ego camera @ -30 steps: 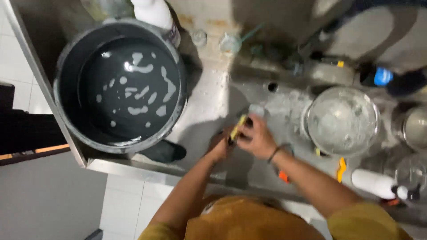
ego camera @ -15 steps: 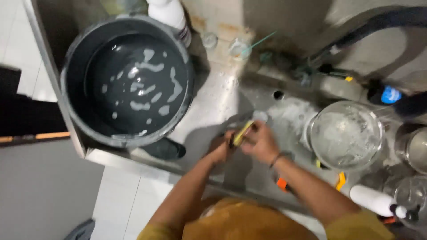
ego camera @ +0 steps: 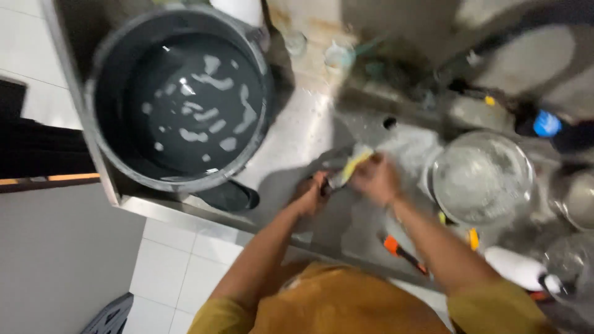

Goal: The person scrubs a white sneaker with a yellow sponge in a sink filled with soapy water. They then switch to a blue brush to scrub the shoe's upper and sole before rinsing it under running water.

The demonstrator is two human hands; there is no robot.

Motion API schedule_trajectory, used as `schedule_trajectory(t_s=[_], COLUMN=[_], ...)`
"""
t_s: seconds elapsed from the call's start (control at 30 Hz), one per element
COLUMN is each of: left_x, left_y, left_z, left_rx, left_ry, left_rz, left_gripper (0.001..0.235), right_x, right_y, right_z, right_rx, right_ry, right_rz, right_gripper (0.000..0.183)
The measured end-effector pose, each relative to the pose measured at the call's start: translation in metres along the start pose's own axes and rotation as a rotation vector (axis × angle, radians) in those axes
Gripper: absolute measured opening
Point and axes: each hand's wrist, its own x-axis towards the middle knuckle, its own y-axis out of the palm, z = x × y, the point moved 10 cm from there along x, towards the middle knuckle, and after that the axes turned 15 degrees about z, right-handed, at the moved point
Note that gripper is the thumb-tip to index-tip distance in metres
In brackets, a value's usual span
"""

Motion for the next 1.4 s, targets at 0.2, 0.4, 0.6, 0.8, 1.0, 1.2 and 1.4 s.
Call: schedule_trajectory(t_s=[0.2,0.4,0.6,0.8,1.0,1.2,1.4], left_x=[0.034,-0.021,-0.052,-0.014,0.026,0.001,0.0], left_y=[0.014,-0.044,-0.016,-0.01,0.015,-0.004,-0.003], left_z=[0.041,-0.066,-0.037,-0.031,0.003,-0.017,-0.02], left_rx=[-0.083,-0.112,-0.136,0.143,0.056,0.162,0.211], left_ry=[-0.064,-0.039,-0.158,-0.011,0.289,0.141,0.132], left_rz=[0.067,0.022,0.053,0.076,0.03,0.106,0.089], left_gripper=[0.054,0.043,0.051,0.064,0.071,0.076,0.057], right_x=[-0.005,-0.017,-0.012,0.015,0.01,0.005,-0.009], right_y=[0.035,0.017,-0.028,-0.035,-0.032,-0.017,0.044], right_z=[0.054,0.088,0.084,0.008,-0.034,0.016,0.034], right_rx=[1.126,0.121,0.627,-0.243,-0.172,0.022,0.829], right_ry=[0.098,-0.17,0.237,-0.024,-0.017,-0.075,-0.062], right_rz=[0.254,0.139,0.266,-0.182,-0.292,-0.163,0.13], right_gripper=[0.054,0.068,0.015,0.029,0.051,0.028,0.069])
